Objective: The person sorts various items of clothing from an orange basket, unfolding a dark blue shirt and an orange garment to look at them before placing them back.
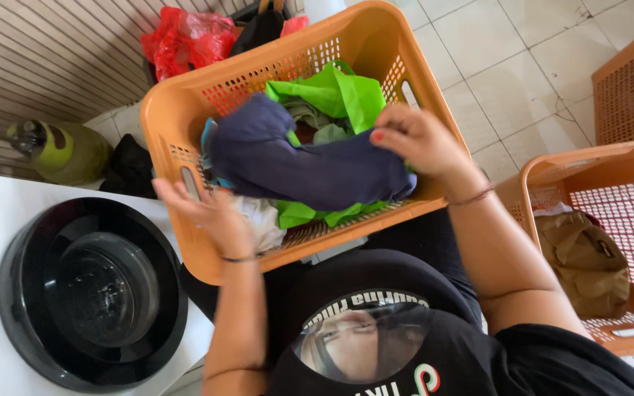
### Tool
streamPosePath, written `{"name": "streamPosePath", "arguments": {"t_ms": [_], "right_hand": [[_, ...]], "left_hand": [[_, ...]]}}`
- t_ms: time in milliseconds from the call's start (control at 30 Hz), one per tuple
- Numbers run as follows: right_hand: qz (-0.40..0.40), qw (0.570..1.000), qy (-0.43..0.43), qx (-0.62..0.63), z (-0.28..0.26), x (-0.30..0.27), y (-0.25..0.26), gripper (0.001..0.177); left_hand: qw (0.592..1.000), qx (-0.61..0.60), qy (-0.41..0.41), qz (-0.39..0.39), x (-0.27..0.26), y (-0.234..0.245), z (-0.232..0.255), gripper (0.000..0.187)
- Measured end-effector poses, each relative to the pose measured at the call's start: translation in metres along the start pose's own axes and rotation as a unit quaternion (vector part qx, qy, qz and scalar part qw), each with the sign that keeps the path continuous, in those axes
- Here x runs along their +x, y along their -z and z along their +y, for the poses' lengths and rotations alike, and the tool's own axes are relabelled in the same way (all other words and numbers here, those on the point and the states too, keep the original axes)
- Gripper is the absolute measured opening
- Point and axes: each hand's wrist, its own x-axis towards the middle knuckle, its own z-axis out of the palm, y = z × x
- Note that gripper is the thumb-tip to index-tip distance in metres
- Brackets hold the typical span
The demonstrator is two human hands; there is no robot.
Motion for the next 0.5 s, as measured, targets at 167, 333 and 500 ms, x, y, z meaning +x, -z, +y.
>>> {"name": "streamPosePath", "arguments": {"t_ms": [167,333,500], "right_hand": [[-0.111,0.993,0.027,0.012,0.015,0.007,-0.055,0.022],[-0.172,0.979,0.036,0.108,0.009,-0.005,-0.069,0.027],[-0.15,0.988,0.023,0.034,-0.007,-0.015,-0.078,0.035]], "left_hand": [[0.934,0.09,0.02,-0.344,-0.07,-0.049,0.027,0.028],[0.938,-0.01,0.157,-0.308,-0.077,-0.055,0.02,0.031],[0.95,0.015,0.135,-0.281,-0.073,-0.04,0.018,0.026]]}}
